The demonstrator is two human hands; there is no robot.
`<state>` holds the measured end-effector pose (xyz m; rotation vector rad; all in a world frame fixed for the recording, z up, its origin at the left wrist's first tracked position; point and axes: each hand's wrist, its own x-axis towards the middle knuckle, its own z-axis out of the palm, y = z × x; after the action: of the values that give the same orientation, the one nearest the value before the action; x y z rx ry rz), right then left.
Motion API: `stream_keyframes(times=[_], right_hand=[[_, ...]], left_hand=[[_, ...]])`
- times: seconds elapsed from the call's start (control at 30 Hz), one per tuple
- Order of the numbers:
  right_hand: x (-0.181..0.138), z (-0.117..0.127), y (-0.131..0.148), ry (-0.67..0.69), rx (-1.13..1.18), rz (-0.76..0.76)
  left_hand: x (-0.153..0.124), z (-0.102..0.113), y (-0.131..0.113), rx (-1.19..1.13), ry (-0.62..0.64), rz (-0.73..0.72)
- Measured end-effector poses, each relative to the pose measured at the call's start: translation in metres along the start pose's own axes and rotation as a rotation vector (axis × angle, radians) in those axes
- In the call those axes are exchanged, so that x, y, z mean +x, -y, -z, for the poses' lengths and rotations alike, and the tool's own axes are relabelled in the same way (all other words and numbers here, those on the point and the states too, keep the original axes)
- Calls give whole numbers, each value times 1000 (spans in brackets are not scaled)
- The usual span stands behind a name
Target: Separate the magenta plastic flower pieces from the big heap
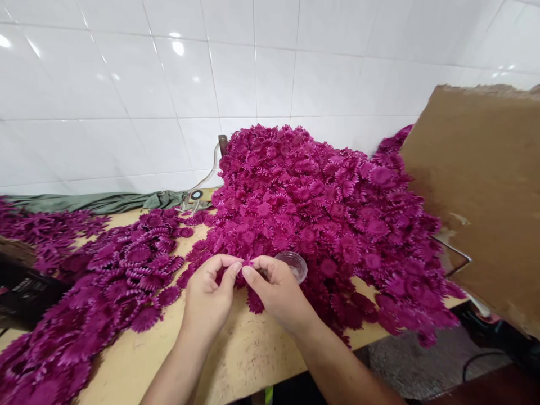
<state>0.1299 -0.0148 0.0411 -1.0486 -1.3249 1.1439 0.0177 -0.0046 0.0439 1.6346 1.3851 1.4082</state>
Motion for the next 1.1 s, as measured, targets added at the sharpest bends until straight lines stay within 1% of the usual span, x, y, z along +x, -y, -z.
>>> stream_keyframes(times=[0.07,0.1,0.17,0.23,0.27,0.3,0.33,0.4,0.47,0.53,0.63,0.7,0.73,0.8,0.87,0.93,1.0,1.1], right_hand=[[-4,-4,-2,-39,-26,-14],[-7,-5,-2,-51,-38,-17],[-15,-8,-3,-53,-77,-6],[-22,-7,-1,-48,-109,34],[-24,-6,0,-44,-107,55],[-25,-3,1,-40,-89,68],[-24,-1,3,-34,-58,65],[-20,5,5,-23,13,29],[-15,8,7,-32,66,1],[-11,10,7,-37,101,-26],[-9,11,5,-31,127,-72],[-9,10,4,-35,116,-72],[-10,10,3,-41,105,-63],[-10,9,3,-55,84,-44],[-9,8,3,-56,81,-25],[-9,8,3,-42,103,-6],[-9,8,3,-20,142,12],[-10,9,3,8,180,12]], left_hand=[[2,-4,3,-7,-26,24],[4,-4,5,-14,-58,37],[14,1,11,-24,-192,67],[28,11,17,-32,-379,104],[36,16,19,-49,-437,127],[42,20,21,-67,-440,119],[47,24,23,-83,-396,95],[52,25,23,-86,-256,30],[49,23,22,-47,-143,-34],[39,20,17,9,-104,-88],[16,18,4,85,-95,-197],[2,16,-5,144,-75,-304],[-2,15,-8,168,-45,-332],[-7,12,-12,176,49,-324],[-6,9,-13,125,161,-246],[-4,9,-12,69,236,-169],[-3,10,-11,60,238,-139],[-6,8,-11,87,149,-130]])
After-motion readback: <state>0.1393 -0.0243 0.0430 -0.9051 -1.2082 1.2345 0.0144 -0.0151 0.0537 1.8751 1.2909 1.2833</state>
